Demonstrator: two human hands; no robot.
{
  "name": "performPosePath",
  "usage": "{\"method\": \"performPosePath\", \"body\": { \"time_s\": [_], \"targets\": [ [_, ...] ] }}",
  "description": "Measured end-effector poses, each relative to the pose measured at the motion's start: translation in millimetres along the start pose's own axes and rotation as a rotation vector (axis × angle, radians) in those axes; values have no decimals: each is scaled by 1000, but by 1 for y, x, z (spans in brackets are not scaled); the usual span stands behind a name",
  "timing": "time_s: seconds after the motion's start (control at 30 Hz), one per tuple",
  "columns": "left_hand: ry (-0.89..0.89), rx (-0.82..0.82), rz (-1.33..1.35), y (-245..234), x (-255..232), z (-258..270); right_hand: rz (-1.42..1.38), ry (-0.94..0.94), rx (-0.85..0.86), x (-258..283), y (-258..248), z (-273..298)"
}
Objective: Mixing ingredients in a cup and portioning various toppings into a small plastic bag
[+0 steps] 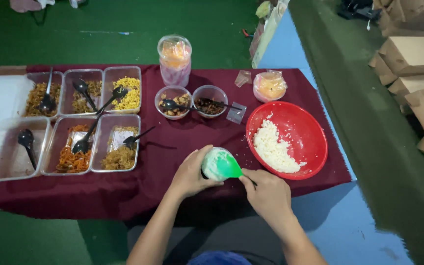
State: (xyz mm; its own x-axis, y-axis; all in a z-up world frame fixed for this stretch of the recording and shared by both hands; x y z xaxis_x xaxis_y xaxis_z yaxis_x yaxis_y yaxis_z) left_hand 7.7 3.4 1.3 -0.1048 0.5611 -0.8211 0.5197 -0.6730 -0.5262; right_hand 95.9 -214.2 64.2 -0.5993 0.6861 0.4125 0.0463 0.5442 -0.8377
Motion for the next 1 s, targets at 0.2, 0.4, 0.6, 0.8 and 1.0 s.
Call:
{"method": "performPosePath", "body": {
  "time_s": [0.2,0.4,0.6,0.8,1.0],
  "targets": [
    [49,-4,-6,2,6,-1,92,82,119,6,-8,-7],
    [63,-42,56,4,8,-1,84,-51,74,9,-12,-9],
    [119,-30,-7,11,19,-2,193,-1,259,24,-21,-9],
    [43,6,53,1,8,-1,261,-32,234,32,-31,-19],
    [48,4,49,13,24,-3,301,-17,289,35,-29,-25]
  ]
}}
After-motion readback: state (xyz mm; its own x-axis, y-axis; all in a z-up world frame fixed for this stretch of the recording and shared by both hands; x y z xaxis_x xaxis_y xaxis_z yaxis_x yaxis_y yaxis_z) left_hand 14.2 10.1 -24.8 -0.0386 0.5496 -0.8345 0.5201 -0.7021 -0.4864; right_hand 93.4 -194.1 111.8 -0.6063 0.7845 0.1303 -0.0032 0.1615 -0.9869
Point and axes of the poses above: each hand's wrist, its own z-axis away from the middle knuckle, its own y-axis out of the palm, x = y × z, the point moved 1 cm from there along -z, towards the middle knuckle, and after that the axes turned 15 degrees about -x, right-handed, at the moved point
